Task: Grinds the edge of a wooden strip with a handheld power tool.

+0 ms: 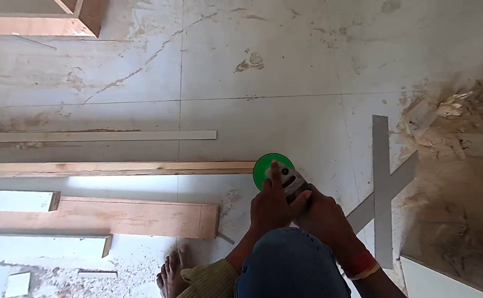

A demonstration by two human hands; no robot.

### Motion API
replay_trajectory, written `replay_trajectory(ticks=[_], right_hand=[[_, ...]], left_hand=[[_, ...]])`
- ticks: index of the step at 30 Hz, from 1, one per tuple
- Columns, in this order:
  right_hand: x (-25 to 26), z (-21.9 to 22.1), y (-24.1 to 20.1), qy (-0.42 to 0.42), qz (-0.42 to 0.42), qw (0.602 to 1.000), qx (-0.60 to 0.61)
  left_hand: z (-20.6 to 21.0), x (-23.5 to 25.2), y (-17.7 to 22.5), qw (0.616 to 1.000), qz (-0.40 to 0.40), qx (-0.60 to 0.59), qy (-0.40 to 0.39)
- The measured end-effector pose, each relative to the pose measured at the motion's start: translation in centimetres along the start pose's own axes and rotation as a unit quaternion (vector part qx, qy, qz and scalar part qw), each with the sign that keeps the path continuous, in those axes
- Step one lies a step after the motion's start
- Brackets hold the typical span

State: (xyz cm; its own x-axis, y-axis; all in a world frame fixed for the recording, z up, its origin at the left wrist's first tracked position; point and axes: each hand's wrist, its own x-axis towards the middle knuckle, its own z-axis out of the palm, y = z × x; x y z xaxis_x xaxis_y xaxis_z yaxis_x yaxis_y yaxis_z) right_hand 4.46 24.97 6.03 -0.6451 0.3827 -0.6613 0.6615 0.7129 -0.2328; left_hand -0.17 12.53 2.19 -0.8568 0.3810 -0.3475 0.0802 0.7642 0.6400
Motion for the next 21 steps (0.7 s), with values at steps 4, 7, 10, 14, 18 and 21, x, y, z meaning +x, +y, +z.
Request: replay_trajectory(ticks=[4,7,10,14,18,21], right_hand=[[-0.2,-0.1,2.9,0.023,0.011,1.0,0.011],[-1.2,-0.1,5.6,0.063,-0.004,0.997,0.051],[-2.8,-0.1,8.5,0.113,0.014,0.99,0.08],[-5.8,0.8,11.4,0.167,0.059,0.974,0.144],[-7.1,2.1,13.0,0.171,0.097,0.963,0.183],[-8.0,3.0,13.2,0.149,0.11,0.963,0.196]], left_hand=[[0.9,0.0,2.5,0.997,-0.02,0.009,-0.067],[1.0,-0.2,3.6,0.991,0.021,0.017,-0.134],[2.1,-0.4,1.8,0.988,0.156,0.005,-0.008],[3.3,1.9,-3.9,0.976,0.146,0.16,0.026],[3.4,2.7,-5.8,0.948,0.14,0.282,-0.056],[2.6,1.9,-6.8,0.929,0.19,0.31,-0.062]])
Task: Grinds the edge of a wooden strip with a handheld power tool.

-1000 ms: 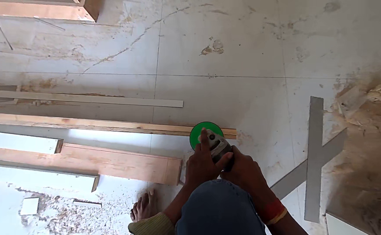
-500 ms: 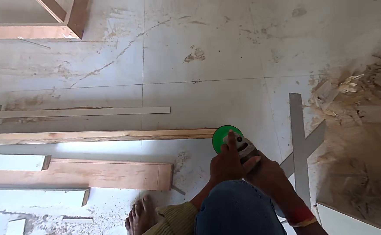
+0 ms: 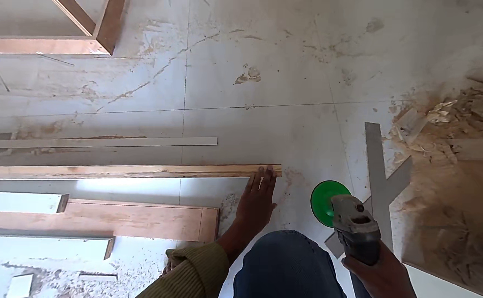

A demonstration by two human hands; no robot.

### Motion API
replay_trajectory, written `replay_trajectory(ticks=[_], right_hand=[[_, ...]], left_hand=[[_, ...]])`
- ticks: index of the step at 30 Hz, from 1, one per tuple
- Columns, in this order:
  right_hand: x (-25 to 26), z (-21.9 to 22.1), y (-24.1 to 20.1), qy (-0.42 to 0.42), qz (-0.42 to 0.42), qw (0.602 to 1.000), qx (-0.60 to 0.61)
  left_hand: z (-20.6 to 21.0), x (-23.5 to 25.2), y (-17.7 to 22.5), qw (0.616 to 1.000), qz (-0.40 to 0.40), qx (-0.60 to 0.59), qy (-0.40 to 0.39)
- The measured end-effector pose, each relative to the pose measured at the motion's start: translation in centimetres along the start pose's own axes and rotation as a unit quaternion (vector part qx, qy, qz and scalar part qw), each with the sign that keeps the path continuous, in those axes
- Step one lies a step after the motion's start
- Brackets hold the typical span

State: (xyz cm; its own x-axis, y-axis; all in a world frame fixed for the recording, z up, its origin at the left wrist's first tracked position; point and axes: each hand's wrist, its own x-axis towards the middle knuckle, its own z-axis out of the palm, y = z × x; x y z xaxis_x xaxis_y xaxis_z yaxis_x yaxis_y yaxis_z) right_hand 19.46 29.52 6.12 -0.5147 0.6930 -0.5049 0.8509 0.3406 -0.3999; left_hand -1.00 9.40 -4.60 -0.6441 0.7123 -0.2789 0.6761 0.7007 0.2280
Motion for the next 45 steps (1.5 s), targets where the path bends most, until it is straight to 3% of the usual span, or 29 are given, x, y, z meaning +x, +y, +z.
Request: replay_trajectory(ticks=[9,15,17,19,22,23,27,33,37,45], right_hand=[[-0.8,1.0,-1.5,-0.005,0.005,1.0,0.002],[-0.8,1.0,-3.1,0.0,-0.012,1.0,-0.019],[-0.7,1.4,-4.5,-0.006,-0.03,0.998,-0.049],[-0.5,2.4,-6.5,-0.017,-0.059,0.995,-0.073],[-0.5,4.3,-10.6,-0.062,-0.088,0.989,-0.103],[-0.4,5.0,-12.1,-0.079,-0.102,0.985,-0.11],[-0.5,7.8,-16.7,-0.144,-0.166,0.964,-0.151],[-0.5,10.3,-21.1,-0.238,-0.158,0.938,-0.197],[0.0,10.1,-20.9,-0.239,-0.136,0.94,-0.202],[1.9,7.0,-17.8,-0.215,-0.095,0.953,-0.193]], left_hand=[[-0.7,3.0,1.0,0.999,-0.005,-0.024,0.026],[0.3,-1.3,-1.6,0.996,0.027,-0.023,0.082],[-1.6,-3.8,-1.2,0.984,-0.003,-0.121,0.134],[-3.2,-5.9,-0.5,0.94,-0.043,-0.278,0.191],[-5.3,-7.5,-0.4,0.887,-0.074,-0.454,0.043],[-5.1,-7.4,-0.7,0.885,-0.077,-0.457,0.039],[-3.7,-7.8,-2.1,0.907,-0.105,-0.379,0.151],[-4.1,-8.2,-4.9,0.907,-0.191,-0.303,0.222],[-3.7,-7.6,-4.6,0.9,-0.177,-0.34,0.209],[-4.5,-5.3,0.2,0.897,-0.174,-0.381,0.145]])
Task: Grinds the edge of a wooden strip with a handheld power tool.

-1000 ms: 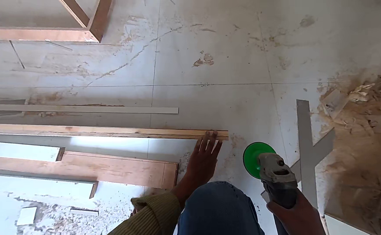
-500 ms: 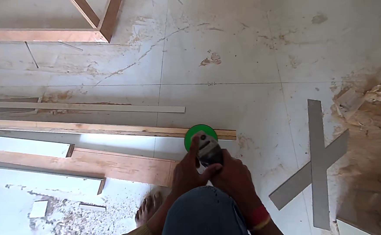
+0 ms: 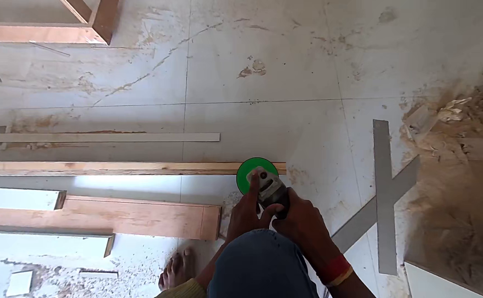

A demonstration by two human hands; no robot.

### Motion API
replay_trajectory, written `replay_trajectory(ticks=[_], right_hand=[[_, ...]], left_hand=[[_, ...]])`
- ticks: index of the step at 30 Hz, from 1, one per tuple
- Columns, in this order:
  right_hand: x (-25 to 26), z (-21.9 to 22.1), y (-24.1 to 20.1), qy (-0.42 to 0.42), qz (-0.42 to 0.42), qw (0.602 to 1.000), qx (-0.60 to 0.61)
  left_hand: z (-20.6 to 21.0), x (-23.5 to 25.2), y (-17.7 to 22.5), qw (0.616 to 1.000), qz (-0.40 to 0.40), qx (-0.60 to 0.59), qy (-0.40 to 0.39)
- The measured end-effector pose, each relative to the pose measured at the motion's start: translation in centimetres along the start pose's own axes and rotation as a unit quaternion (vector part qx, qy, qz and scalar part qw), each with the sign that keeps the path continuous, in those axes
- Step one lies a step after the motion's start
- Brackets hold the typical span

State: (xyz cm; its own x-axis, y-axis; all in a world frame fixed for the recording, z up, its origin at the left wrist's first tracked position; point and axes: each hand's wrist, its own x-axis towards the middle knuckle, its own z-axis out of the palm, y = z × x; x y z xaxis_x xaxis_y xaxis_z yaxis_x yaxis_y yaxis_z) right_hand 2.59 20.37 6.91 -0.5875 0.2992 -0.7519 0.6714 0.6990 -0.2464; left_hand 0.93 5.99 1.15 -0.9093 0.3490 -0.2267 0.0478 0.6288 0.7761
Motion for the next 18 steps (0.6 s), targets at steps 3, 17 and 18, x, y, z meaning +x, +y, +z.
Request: replay_trajectory(ticks=[3,17,18], right_hand=[[0.1,-0.4,1.7,0.022,0.009,1.0,0.012],[-0.1,-1.4,7.0,0.099,0.027,0.994,0.038],[-0.2,-1.4,7.8,0.107,0.029,0.993,0.045]], left_hand=[[1.3,0.4,0.9,1.0,0.016,-0.001,-0.021],[5.8,1.2,3.5,0.994,0.102,-0.027,-0.024],[6.0,1.2,4.2,0.994,0.091,-0.028,-0.051]])
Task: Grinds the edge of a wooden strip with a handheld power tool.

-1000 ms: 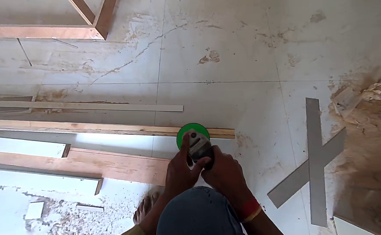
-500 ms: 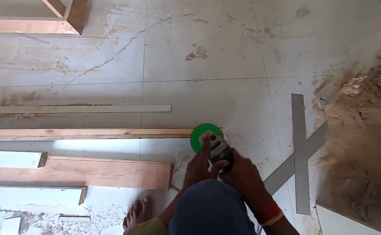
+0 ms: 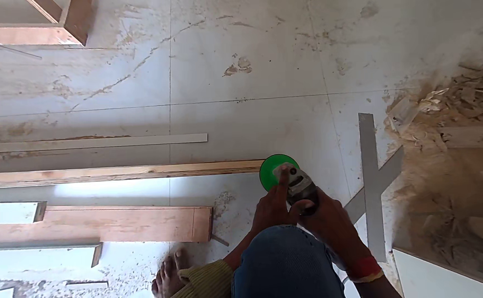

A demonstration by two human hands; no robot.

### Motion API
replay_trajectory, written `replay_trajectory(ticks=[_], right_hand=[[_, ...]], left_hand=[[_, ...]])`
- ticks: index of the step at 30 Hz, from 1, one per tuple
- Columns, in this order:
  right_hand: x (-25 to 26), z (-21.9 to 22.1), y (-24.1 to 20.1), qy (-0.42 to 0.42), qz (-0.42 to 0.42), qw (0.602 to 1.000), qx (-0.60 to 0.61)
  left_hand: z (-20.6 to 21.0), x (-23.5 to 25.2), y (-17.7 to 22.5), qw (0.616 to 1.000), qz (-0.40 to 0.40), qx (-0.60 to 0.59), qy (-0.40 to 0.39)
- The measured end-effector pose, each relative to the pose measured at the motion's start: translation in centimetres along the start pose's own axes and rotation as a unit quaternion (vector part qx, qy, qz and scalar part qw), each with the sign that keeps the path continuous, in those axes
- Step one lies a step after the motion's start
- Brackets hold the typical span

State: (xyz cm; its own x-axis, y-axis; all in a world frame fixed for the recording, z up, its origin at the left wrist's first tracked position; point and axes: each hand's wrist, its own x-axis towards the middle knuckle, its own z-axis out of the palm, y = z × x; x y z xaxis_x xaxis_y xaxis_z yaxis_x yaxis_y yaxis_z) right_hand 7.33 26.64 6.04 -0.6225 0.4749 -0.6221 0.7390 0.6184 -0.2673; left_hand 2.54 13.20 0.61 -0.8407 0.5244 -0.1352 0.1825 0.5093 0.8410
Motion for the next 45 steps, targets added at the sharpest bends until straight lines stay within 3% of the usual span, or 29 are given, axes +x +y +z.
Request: replay_trajectory(ticks=[4,6,8,12,14,19,24,30,32,35,37,42,45], right_hand=[[-1.1,-0.6,3.6,0.033,0.018,0.998,0.046],[-2.3,-0.6,5.5,0.07,0.04,0.995,0.063],[-3.4,-0.4,7.3,0.108,0.061,0.989,0.085],[-5.6,0.1,9.6,0.136,0.084,0.979,0.123],[-5.9,0.4,10.0,0.138,0.087,0.978,0.129],[-6.2,1.5,9.3,0.113,0.077,0.979,0.149],[-5.9,1.9,8.4,0.083,0.055,0.984,0.149],[-5.2,2.4,7.9,0.063,0.059,0.984,0.153],[-5.0,2.7,7.8,0.054,0.054,0.985,0.153],[-4.9,3.2,7.6,0.038,0.045,0.987,0.147],[-4.9,3.6,7.2,0.037,0.046,0.986,0.155],[-5.0,3.8,7.0,0.043,0.042,0.983,0.172],[-5.0,3.7,7.4,0.042,0.035,0.983,0.173]], left_hand=[[-0.5,1.1,2.2,0.988,-0.021,0.007,-0.152],[0.3,0.9,0.9,0.995,0.071,0.044,-0.046],[0.4,1.7,-1.6,0.981,0.111,0.153,0.038],[-0.7,3.2,-6.8,0.931,0.055,0.352,-0.077],[-0.7,3.0,-8.0,0.907,0.083,0.406,-0.08],[-1.6,2.2,-8.4,0.903,0.124,0.402,-0.087],[-3.8,2.5,-8.7,0.916,0.04,0.391,-0.081],[-11.3,-0.5,-15.5,0.897,0.045,0.439,-0.008],[-14.3,-1.3,-17.3,0.892,0.034,0.45,-0.021],[-17.0,-3.0,-19.2,0.883,0.094,0.459,-0.039],[-17.7,-3.5,-19.3,0.887,0.1,0.449,-0.044],[-18.0,-2.4,-19.0,0.879,0.03,0.473,-0.043],[-19.1,-1.9,-19.8,0.885,0.075,0.459,-0.008]])
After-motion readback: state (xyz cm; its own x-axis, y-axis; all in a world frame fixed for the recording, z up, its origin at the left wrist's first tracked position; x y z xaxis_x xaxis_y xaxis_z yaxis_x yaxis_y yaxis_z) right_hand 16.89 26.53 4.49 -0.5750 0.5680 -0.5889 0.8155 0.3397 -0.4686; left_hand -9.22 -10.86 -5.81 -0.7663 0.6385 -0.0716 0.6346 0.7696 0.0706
